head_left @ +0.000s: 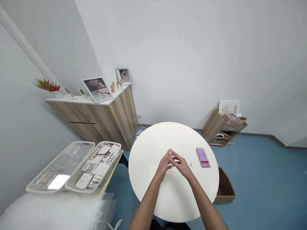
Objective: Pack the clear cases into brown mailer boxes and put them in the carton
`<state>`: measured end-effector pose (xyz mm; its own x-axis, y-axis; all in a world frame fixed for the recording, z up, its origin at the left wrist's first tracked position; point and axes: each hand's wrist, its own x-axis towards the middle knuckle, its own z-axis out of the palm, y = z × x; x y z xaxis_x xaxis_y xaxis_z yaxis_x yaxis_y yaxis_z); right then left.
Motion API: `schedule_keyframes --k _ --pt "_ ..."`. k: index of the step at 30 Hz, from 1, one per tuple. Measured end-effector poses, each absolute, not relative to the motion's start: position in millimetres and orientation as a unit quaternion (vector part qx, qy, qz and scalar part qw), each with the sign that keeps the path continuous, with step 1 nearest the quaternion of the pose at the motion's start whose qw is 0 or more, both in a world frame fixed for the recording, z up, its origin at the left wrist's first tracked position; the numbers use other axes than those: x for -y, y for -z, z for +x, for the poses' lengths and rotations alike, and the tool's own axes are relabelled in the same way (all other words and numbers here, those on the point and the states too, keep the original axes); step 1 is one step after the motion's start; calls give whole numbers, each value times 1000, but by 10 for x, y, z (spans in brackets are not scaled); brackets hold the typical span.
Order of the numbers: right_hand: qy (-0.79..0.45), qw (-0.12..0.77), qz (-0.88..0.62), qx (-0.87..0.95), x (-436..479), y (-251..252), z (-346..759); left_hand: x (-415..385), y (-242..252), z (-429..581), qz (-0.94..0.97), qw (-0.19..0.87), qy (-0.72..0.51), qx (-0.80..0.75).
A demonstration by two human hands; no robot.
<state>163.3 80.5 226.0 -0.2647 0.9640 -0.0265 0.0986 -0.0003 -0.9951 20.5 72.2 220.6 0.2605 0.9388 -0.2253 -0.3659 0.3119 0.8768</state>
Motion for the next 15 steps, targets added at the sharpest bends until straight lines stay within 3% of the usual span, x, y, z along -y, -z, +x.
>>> schedule_keyframes --k 8,15 --pt "-425 456 -468 627 -559 -1943 1298 -573 -2152 108 346 649 -477 -482" --pt "-459 481 -449 597 -625 -1922 1294 -591 -2082 10 330 638 -518 -465"
